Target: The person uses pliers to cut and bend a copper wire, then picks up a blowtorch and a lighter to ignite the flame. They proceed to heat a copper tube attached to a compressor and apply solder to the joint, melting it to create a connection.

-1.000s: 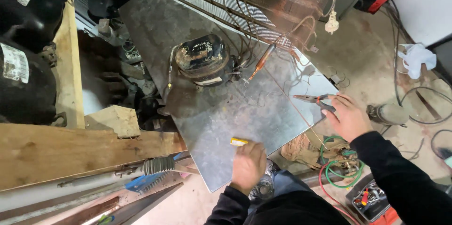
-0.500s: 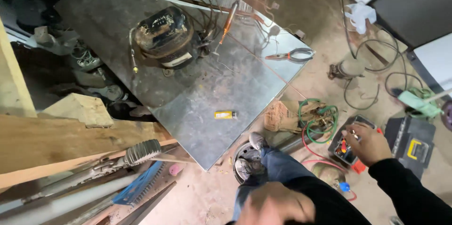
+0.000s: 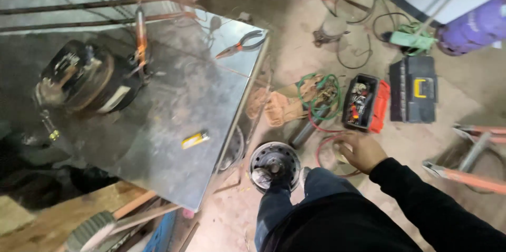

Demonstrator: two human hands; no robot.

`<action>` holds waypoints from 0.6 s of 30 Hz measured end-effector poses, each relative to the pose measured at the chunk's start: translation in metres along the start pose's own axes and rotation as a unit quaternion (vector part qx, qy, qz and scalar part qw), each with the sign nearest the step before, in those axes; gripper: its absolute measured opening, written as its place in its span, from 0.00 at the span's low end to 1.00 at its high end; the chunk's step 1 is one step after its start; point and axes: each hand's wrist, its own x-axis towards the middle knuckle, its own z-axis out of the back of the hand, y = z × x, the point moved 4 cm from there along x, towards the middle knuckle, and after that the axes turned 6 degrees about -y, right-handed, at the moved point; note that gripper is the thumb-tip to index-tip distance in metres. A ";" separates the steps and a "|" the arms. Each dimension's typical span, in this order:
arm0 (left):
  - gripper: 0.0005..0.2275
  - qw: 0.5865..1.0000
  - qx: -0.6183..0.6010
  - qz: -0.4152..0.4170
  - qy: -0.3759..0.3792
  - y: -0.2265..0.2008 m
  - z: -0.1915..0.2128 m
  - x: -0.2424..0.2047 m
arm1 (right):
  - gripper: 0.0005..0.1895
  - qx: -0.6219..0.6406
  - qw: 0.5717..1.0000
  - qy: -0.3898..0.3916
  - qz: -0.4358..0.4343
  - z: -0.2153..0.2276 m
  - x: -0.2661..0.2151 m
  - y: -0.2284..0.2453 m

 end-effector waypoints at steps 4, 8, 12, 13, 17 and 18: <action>0.15 0.998 0.006 -0.043 0.044 0.165 -0.108 -0.076 | 0.16 -0.010 0.996 -0.013 -0.089 0.003 -0.037 -0.077; 0.19 0.966 0.146 0.093 0.190 0.260 -0.170 -0.084 | 0.19 -0.084 0.964 0.027 -0.251 -0.005 -0.063 -0.170; 0.23 0.938 0.175 0.143 0.263 0.346 -0.233 -0.097 | 0.20 -0.087 0.950 0.043 -0.298 -0.049 -0.068 -0.244; 0.24 0.930 0.184 0.175 0.266 0.358 -0.247 -0.090 | 0.20 -0.079 0.947 0.054 -0.306 -0.064 -0.065 -0.268; 0.25 0.913 0.195 0.243 0.262 0.420 -0.312 -0.078 | 0.19 -0.060 0.937 0.072 -0.336 -0.158 -0.064 -0.384; 0.25 0.913 0.200 0.242 0.262 0.430 -0.333 -0.067 | 0.19 -0.056 0.938 0.069 -0.335 -0.181 -0.061 -0.417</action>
